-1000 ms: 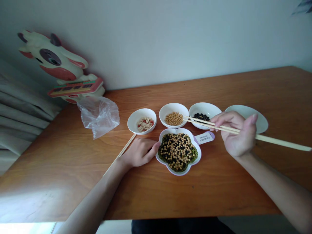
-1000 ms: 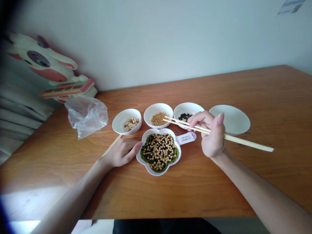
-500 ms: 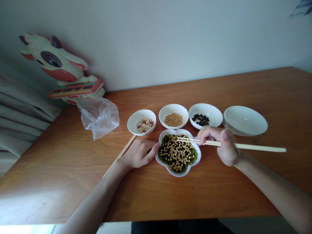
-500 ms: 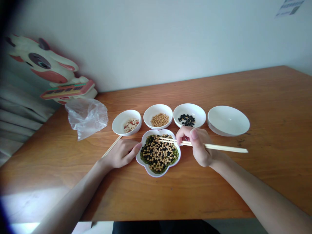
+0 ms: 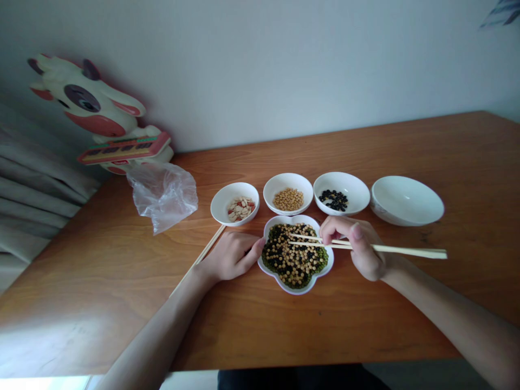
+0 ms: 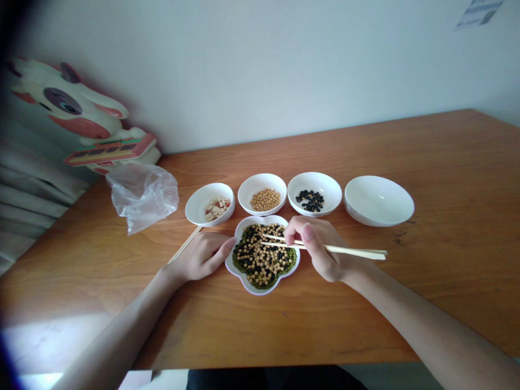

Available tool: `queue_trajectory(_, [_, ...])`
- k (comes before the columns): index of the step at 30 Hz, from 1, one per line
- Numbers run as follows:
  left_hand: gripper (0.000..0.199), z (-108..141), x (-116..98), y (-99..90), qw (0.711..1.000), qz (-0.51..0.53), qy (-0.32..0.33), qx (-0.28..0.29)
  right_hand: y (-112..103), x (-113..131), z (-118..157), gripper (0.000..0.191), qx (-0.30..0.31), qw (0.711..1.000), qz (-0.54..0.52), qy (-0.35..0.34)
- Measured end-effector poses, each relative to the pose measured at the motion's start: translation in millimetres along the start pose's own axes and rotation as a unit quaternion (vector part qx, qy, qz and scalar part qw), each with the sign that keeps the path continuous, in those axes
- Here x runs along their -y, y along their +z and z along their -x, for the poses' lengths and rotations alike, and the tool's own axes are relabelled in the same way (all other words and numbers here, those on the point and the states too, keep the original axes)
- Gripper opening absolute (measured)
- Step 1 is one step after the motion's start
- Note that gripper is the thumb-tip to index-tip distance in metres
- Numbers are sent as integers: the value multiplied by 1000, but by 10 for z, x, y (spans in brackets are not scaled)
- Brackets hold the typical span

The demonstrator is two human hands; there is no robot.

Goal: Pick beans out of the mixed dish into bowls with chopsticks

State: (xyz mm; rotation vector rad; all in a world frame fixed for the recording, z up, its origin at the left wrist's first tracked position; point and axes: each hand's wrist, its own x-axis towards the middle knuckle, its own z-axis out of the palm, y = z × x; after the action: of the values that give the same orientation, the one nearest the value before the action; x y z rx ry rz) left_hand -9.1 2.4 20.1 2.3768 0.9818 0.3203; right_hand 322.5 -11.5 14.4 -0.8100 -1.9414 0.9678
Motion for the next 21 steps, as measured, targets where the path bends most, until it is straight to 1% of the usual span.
queue_trajectory(7, [46, -6, 1, 7, 1000, 0, 2, -5, 8, 27, -13, 60, -11, 1000, -3, -17])
queue_trajectory(17, [47, -5, 7, -2, 1000, -7, 8, -8, 27, 25, -19, 62, -7, 1000, 14, -22])
queue_trajectory(21, [47, -9, -1, -3, 1000, -8, 8, -6, 36, 16, -15, 60, -9, 999, 25, -23])
